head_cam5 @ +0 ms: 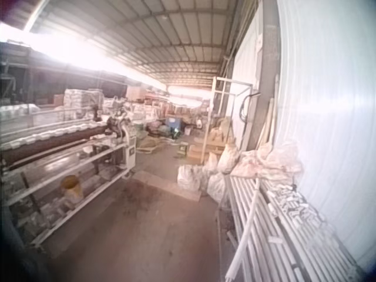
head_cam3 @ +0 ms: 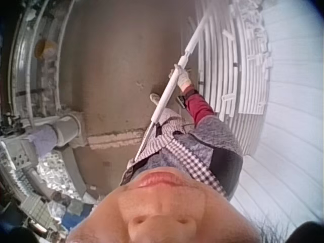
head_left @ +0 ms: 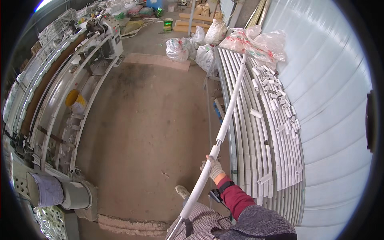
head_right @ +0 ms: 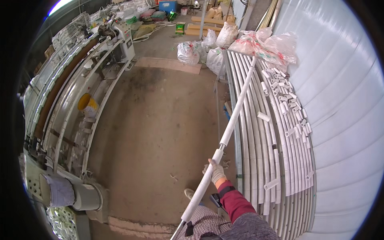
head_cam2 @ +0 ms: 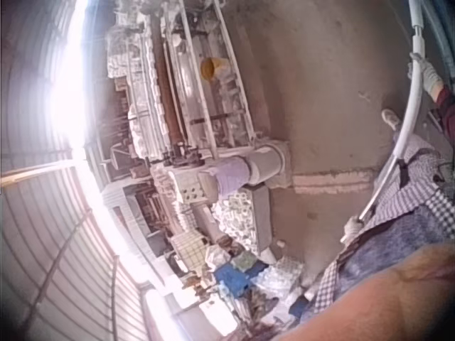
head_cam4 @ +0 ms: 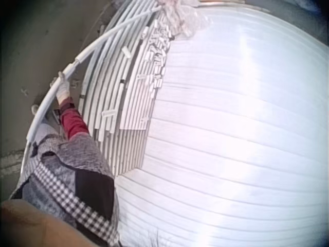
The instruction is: Operator organizes plastic tubes on a rack and then uses a machine to wind plastic film onto them, using tools to cut and glue the film.
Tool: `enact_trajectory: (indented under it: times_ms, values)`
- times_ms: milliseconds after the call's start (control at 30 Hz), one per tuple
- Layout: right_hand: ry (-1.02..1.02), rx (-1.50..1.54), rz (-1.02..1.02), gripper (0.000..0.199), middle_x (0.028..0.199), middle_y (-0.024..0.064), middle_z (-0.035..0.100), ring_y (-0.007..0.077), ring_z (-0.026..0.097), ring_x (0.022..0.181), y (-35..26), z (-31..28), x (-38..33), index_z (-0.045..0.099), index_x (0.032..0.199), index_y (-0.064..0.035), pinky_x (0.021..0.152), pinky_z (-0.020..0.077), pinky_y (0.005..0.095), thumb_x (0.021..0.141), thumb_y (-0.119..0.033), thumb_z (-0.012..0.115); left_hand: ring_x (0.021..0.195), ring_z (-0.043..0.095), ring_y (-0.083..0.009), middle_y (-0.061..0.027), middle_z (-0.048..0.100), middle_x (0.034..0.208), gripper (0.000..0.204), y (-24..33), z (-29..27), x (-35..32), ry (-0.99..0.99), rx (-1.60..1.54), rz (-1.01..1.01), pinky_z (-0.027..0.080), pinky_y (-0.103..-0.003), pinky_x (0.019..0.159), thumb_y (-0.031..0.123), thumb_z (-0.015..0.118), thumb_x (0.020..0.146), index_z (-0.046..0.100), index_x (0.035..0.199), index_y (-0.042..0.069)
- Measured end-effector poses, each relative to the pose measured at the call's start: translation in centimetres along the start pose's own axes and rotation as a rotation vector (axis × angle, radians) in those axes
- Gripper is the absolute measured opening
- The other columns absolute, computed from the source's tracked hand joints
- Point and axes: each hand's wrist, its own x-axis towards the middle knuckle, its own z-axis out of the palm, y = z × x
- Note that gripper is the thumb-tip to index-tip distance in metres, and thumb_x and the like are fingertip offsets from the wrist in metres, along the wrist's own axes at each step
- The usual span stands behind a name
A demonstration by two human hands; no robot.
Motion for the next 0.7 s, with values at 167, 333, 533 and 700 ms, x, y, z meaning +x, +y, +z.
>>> enact_trajectory:
  times_ms: [167, 333, 533, 700]
  values:
    - [0.145, -0.085, 0.058, 0.029, 0.061, 0.0103, 0.055, 0.0252, 0.055, 0.046, 3.1, 0.2, -3.0, 0.050, 0.086, -0.0063, 0.046, 0.0501, 0.0407, 0.077, -0.022, 0.072, 0.092, 0.062, -0.0253, -0.0103, 0.066, 0.093, 0.029, -3.2, -10.7, -1.5, 0.139, 0.617, -0.015, 0.047, -0.042, 0.080, 0.028, 0.058, 0.083, 0.064, 0.105, 0.011]
    - [0.144, -0.117, 0.062, 0.027, 0.061, 0.0098, 0.056, 0.0254, 0.056, 0.047, 7.4, 2.0, -5.7, 0.051, 0.082, -0.0055, 0.051, 0.0516, 0.0415, 0.077, -0.022, 0.072, 0.095, 0.062, -0.0256, -0.0095, 0.066, 0.097, 0.023, -19.1, -30.1, 6.8, 0.300, 0.871, -0.069, 0.047, -0.041, 0.080, 0.031, 0.057, 0.083, 0.068, 0.098, 0.018]
    - [-0.124, -0.118, -0.066, 0.027, 0.061, 0.0080, 0.055, 0.0255, 0.057, 0.054, 13.7, 7.2, -13.7, 0.054, 0.081, -0.0066, 0.059, 0.0512, 0.0432, 0.077, -0.026, 0.073, 0.082, 0.062, -0.0217, -0.0072, 0.066, 0.088, 0.020, -23.0, -35.6, 11.8, 0.433, 0.798, 0.197, 0.050, -0.038, 0.070, 0.024, 0.058, 0.082, 0.068, 0.095, 0.012]
    - [-0.476, -0.208, -0.074, 0.029, 0.066, 0.0077, 0.058, 0.0249, 0.059, 0.064, 24.8, 15.8, -30.6, 0.058, 0.079, -0.0146, 0.065, 0.0492, 0.0440, 0.077, -0.041, 0.069, 0.096, 0.063, -0.0219, -0.0076, 0.068, 0.096, 0.025, -36.6, -48.7, 20.9, 0.254, 0.895, 0.135, 0.029, -0.043, 0.103, 0.032, 0.063, 0.078, 0.069, 0.100, 0.021]
